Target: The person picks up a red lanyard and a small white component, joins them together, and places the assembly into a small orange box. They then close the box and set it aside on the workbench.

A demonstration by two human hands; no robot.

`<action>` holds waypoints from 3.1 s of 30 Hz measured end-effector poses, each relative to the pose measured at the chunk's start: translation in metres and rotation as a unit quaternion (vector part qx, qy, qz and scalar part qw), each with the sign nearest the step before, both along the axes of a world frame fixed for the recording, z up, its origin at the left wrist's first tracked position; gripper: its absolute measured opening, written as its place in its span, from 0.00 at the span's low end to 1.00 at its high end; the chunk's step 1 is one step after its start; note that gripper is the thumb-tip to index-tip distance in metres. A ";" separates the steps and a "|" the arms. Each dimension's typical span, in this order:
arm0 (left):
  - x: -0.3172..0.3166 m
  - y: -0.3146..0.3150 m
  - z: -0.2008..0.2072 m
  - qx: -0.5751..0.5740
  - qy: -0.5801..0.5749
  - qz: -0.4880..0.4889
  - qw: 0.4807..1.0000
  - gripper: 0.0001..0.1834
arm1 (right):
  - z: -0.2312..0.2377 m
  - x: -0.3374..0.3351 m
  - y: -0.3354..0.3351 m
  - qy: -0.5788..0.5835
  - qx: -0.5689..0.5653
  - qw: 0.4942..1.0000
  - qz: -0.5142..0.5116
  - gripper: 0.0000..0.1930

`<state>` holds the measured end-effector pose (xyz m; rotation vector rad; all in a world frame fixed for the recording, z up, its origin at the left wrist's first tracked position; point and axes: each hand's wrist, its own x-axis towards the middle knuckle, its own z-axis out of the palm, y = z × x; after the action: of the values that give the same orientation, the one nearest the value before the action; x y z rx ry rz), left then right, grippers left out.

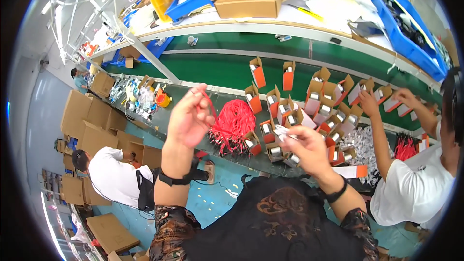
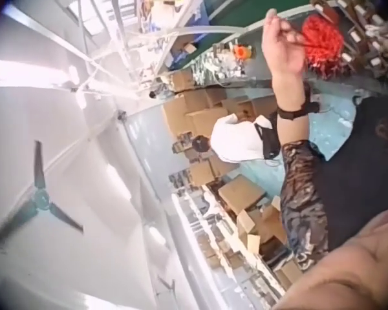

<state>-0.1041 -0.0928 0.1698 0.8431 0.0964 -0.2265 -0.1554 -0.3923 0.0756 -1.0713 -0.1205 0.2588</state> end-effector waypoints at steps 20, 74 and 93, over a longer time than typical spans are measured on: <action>-0.058 -0.122 -0.020 -0.190 -0.022 0.035 0.981 0.23 | 0.037 -0.014 0.010 -0.270 -0.278 0.917 -0.092 0.07; -0.047 -0.199 -0.109 0.240 -0.170 -0.165 0.941 0.18 | -0.015 -0.026 -0.062 0.008 -0.039 0.995 -0.089 0.11; -0.042 -0.188 -0.112 0.393 -0.126 -0.320 0.853 0.39 | -0.046 -0.027 -0.064 0.013 -0.015 0.996 -0.090 0.04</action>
<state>-0.1460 -0.2803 0.0575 1.7100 -0.3781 -0.7326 -0.1824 -0.4561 0.0291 -1.1012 0.0041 0.1120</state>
